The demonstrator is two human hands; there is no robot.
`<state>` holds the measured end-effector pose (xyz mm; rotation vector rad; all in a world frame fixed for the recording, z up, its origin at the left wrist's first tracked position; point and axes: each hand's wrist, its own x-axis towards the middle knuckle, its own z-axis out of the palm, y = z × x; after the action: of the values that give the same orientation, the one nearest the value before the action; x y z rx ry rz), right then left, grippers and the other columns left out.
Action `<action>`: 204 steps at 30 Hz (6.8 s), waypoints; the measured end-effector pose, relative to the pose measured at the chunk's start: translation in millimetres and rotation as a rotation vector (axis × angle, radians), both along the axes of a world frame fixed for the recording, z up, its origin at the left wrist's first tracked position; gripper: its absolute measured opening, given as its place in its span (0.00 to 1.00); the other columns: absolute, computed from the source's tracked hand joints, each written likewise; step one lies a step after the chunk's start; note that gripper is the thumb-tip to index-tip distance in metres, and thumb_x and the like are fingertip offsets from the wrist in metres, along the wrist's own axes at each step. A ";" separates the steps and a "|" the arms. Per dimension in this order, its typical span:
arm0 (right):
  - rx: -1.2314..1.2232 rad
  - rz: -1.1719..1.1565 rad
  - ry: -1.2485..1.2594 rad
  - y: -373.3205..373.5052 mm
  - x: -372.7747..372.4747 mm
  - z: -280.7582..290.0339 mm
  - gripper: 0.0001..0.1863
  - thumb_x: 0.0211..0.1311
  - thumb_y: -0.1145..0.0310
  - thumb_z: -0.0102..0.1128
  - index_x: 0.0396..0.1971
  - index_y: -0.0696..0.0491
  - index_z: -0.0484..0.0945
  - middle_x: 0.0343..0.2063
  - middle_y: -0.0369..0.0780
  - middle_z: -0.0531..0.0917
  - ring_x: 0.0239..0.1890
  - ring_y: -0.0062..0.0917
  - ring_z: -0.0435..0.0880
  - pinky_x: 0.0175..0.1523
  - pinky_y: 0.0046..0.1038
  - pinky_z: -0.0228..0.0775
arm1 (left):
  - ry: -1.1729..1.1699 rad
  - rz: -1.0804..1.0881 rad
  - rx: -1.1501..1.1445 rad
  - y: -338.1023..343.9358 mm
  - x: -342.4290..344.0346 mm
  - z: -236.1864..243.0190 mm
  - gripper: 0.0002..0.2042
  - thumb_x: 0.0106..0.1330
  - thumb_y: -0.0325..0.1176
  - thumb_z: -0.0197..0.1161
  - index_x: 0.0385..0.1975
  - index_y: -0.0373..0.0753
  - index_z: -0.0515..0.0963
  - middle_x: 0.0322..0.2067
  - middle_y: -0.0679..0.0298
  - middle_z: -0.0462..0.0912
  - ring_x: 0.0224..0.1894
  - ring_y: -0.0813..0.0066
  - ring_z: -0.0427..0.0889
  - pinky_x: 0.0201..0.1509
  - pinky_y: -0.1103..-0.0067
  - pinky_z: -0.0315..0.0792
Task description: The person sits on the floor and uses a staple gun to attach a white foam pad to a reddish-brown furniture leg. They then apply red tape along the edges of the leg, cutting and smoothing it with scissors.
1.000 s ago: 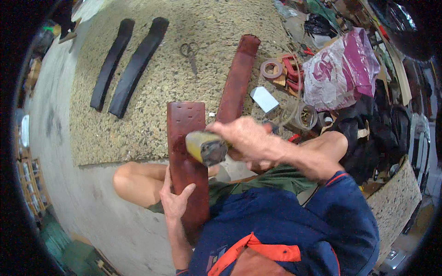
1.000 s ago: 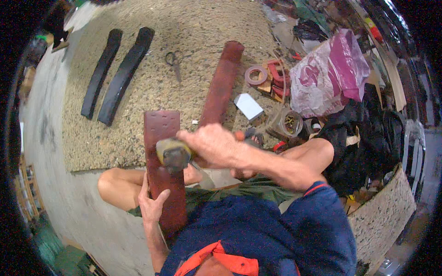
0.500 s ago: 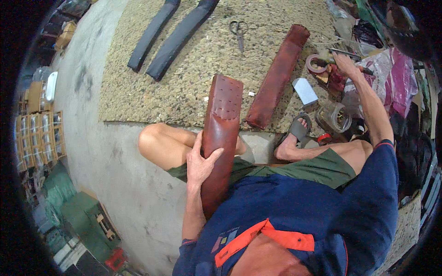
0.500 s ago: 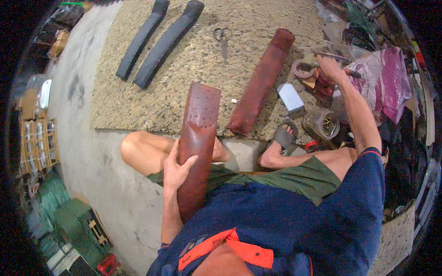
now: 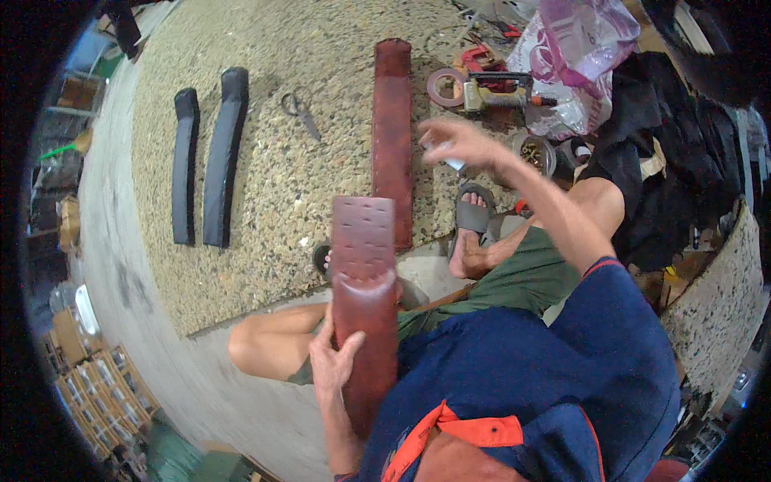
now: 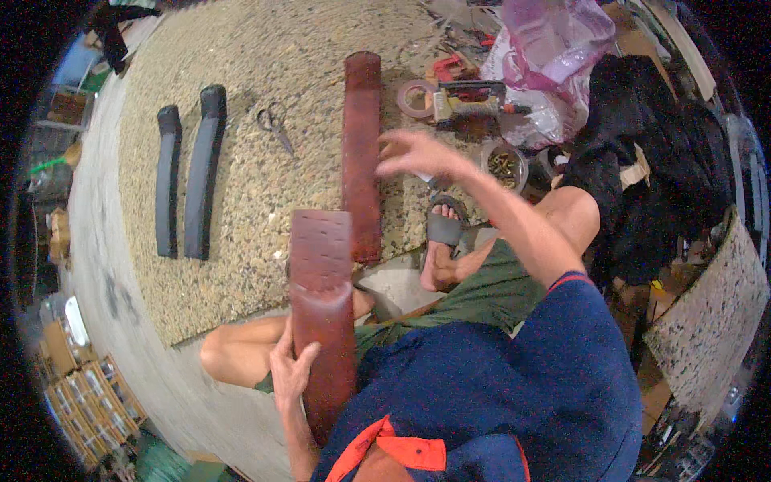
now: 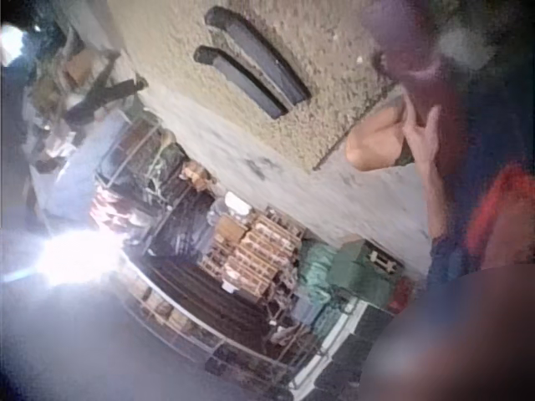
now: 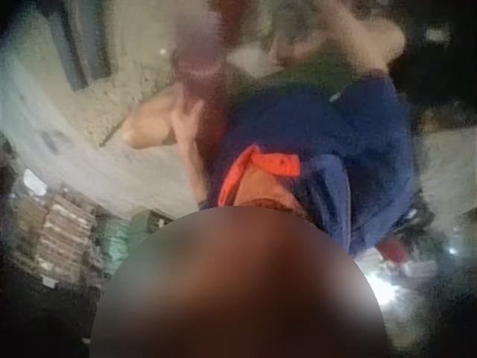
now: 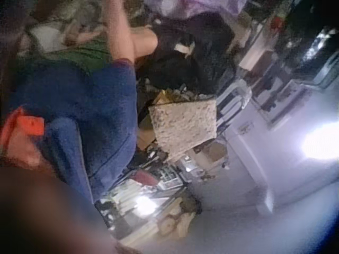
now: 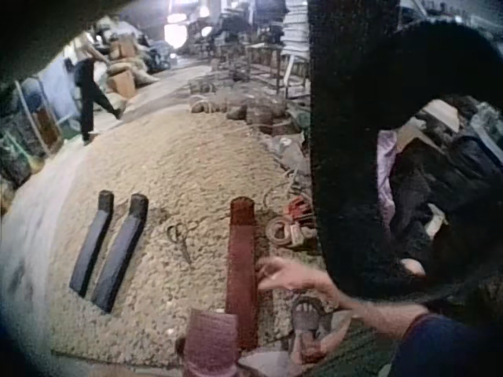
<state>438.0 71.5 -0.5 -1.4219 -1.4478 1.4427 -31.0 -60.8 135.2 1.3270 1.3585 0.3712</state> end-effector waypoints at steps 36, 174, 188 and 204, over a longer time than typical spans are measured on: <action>0.021 -0.780 -0.548 -284.4 -114.8 153.1 0.34 0.61 0.53 0.74 0.54 0.64 0.74 0.41 0.56 0.85 0.44 0.55 0.88 0.47 0.49 0.83 | 0.233 -0.476 0.206 210.9 59.7 -9.4 0.29 0.72 0.28 0.70 0.71 0.32 0.72 0.61 0.49 0.82 0.62 0.62 0.81 0.65 0.69 0.75; 0.494 -0.150 -0.627 -208.7 -81.4 198.8 0.18 0.49 0.63 0.85 0.29 0.53 0.80 0.45 0.43 0.88 0.69 0.47 0.78 0.74 0.55 0.67 | -0.880 0.030 -0.100 11.8 166.5 -10.1 0.05 0.72 0.19 0.64 0.43 0.33 0.76 0.45 0.56 0.82 0.43 0.75 0.81 0.48 0.77 0.79; 0.606 -0.114 -0.627 -216.0 -64.1 226.5 0.17 0.48 0.69 0.81 0.37 0.56 0.85 0.23 0.40 0.81 0.23 0.34 0.79 0.32 0.35 0.69 | -1.008 0.129 -0.086 5.7 165.6 3.8 0.04 0.75 0.19 0.57 0.44 0.34 0.72 0.45 0.55 0.79 0.48 0.59 0.87 0.43 0.67 0.86; 0.516 -0.167 -0.904 -243.1 -33.9 255.3 0.16 0.51 0.77 0.75 0.42 0.50 0.88 0.32 0.38 0.88 0.30 0.33 0.88 0.35 0.30 0.79 | -1.063 -0.084 0.083 -11.2 198.1 35.6 0.06 0.75 0.16 0.58 0.46 0.31 0.71 0.45 0.52 0.78 0.49 0.60 0.87 0.46 0.68 0.87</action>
<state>404.1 -171.6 254.8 -1.8554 -1.9574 0.2217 167.1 -72.0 170.9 0.9813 0.3942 0.9173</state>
